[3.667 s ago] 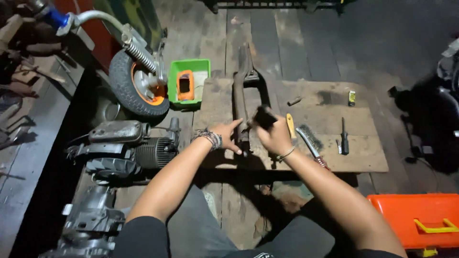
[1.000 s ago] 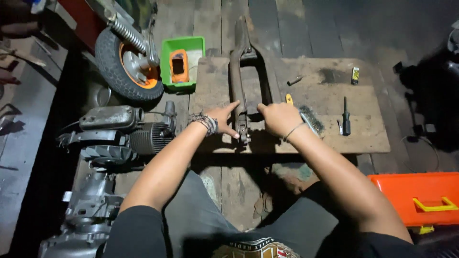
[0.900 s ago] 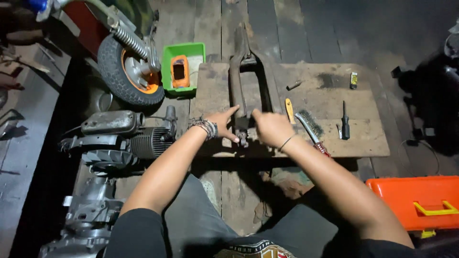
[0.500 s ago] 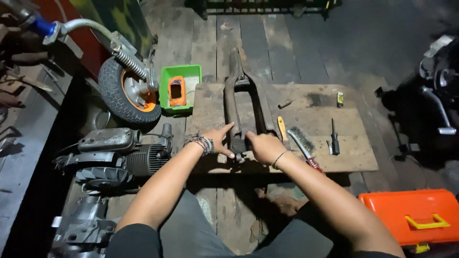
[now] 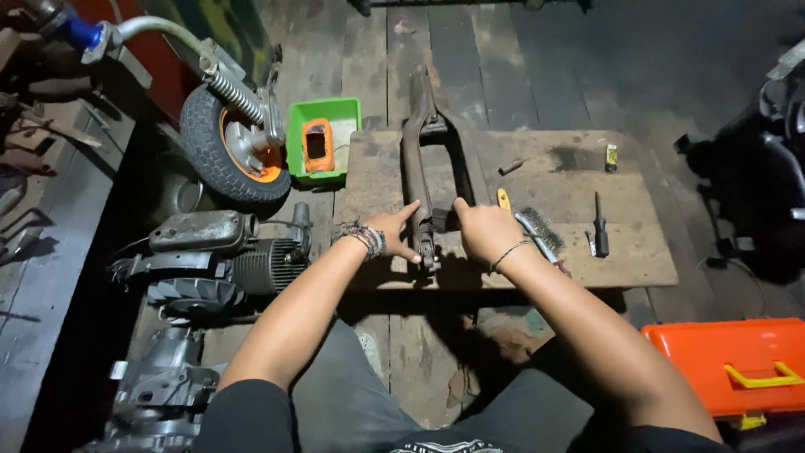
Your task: Cleaning the inside of a motorcycle fork component using a wire brush and a scraper
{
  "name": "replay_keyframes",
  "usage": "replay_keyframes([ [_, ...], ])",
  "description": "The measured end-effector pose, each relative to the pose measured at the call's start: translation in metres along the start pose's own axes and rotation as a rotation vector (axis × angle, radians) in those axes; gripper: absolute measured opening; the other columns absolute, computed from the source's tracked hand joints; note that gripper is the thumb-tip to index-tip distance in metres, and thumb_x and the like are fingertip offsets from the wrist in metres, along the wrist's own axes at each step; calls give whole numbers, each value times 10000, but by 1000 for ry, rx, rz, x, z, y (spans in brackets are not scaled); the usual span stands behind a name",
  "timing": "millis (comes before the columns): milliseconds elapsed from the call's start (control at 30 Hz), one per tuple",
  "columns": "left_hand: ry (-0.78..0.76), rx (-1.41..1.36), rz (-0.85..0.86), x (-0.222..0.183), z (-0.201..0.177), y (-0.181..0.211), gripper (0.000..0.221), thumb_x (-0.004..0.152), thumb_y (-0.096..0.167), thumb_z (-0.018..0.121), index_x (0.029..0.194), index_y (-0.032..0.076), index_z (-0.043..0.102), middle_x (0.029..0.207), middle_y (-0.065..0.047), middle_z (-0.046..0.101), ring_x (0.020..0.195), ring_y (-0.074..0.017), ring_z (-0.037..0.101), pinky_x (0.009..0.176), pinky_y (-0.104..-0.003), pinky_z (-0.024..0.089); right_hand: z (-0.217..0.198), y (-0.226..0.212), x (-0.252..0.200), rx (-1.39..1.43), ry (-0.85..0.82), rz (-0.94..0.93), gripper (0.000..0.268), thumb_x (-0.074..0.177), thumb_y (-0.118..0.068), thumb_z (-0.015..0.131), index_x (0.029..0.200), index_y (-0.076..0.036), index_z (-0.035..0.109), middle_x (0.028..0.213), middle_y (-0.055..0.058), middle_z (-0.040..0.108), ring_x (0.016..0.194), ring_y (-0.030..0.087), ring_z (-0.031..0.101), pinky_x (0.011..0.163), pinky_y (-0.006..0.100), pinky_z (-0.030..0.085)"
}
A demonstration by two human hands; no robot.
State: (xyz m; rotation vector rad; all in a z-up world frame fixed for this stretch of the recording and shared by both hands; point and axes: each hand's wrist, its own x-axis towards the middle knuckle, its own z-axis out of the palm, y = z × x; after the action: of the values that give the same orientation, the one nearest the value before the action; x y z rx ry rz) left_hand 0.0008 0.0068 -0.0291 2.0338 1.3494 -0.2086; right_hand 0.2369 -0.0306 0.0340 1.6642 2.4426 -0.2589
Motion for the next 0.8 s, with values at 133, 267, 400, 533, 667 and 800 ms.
replay_keyframes([
  [133, -15, -37, 19, 7, 6, -7, 1313, 668, 667, 864, 1652, 260, 96, 1508, -249, 522, 1417, -449, 467, 1185, -564, 366, 31, -3, 8, 123, -113, -35, 395, 966, -236, 555, 1333, -90, 553, 1005, 251, 751, 973, 460, 744, 816, 586, 596],
  [267, -11, -20, 7, 8, 5, -7, 1310, 666, 670, 864, 1648, 281, 89, 1487, -239, 543, 1408, -438, 481, 1183, -550, 389, 2, 3, 4, 14, -20, -15, 348, 983, -160, 469, 1308, -67, 549, 952, 252, 754, 950, 453, 752, 811, 573, 599],
  [400, -23, -35, 3, -4, -2, 2, 1287, 695, 644, 854, 1652, 250, 89, 1507, -259, 516, 1405, -456, 474, 1163, -576, 404, 0, -15, -10, 116, -153, -50, 501, 889, -234, 633, 1352, -66, 543, 1045, 281, 747, 1045, 484, 724, 885, 612, 573],
  [533, -40, -32, 10, -5, -5, 4, 1321, 676, 686, 853, 1654, 262, 73, 1500, -240, 530, 1393, -444, 493, 1154, -566, 418, 24, 3, 10, 59, -170, -46, 454, 907, -222, 568, 1345, -102, 578, 1050, 247, 757, 1052, 459, 730, 902, 588, 571],
  [667, -26, 50, -23, -26, -17, 23, 1244, 732, 637, 832, 1650, 205, 113, 1462, -244, 565, 1369, -434, 523, 1123, -581, 441, 2, 1, -3, 69, -93, -5, 454, 897, -233, 582, 1325, -85, 552, 1029, 255, 753, 1026, 474, 728, 890, 589, 573],
  [800, 73, 185, -26, -15, -7, 16, 1252, 673, 727, 819, 1621, 209, 185, 1404, -206, 626, 1281, -394, 615, 1048, -556, 509, 40, -4, 6, 42, -95, -46, 463, 893, -237, 561, 1345, -142, 570, 990, 209, 756, 979, 449, 745, 845, 582, 588],
])
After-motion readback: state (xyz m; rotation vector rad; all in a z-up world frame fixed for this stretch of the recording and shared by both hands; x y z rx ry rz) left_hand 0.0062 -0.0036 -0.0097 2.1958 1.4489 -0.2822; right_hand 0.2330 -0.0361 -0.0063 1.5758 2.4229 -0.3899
